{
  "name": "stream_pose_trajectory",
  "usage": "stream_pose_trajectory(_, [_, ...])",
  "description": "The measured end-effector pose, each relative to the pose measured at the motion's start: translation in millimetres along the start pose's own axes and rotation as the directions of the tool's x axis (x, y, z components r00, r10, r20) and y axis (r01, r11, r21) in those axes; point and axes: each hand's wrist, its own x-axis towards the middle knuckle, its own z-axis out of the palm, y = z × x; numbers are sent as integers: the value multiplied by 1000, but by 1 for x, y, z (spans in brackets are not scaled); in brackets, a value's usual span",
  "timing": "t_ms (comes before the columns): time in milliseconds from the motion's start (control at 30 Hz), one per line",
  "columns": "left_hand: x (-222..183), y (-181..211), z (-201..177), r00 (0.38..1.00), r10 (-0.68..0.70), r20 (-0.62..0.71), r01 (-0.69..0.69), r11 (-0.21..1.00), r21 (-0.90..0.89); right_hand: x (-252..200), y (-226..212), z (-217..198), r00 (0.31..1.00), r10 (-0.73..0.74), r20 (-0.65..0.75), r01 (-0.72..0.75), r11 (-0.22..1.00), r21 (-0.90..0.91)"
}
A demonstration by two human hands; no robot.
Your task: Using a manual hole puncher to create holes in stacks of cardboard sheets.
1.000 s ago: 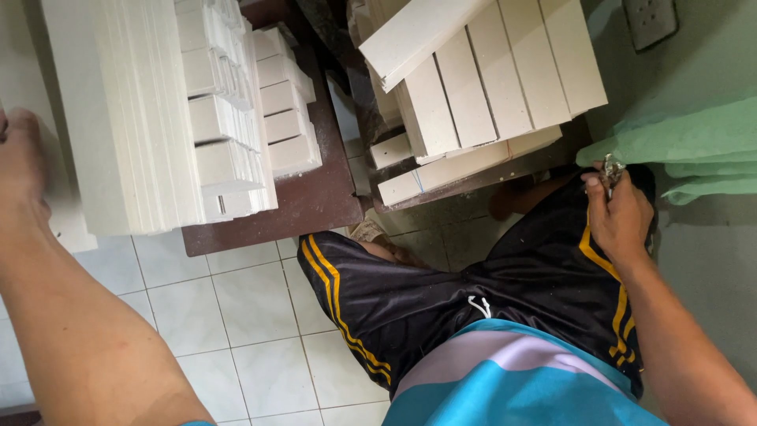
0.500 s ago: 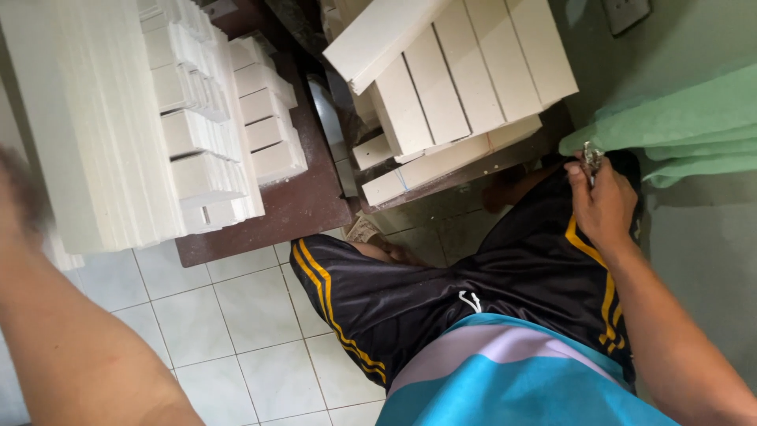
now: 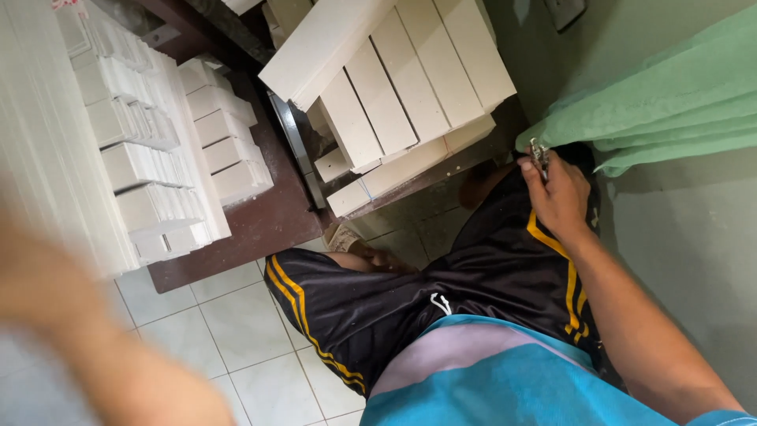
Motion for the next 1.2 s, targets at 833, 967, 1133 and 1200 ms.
stream_pose_trajectory(833, [61,-62,196,768,-354,534,19,845,534,-1,23,12,1000,5,-30,-7,997,-71])
stream_pose_trajectory(967, [61,-60,195,774,-334,537,3,851,526,-1,24,12,1000,18,-4,-19,996,-87])
stream_pose_trajectory(1133, [61,-63,196,772,-330,544,-7,851,525,-1,24,13,1000,20,5,-19,995,-98])
stream_pose_trajectory(1200, [61,-64,195,778,-320,541,-8,855,518,-1,23,12,1000,13,4,-13,995,-94])
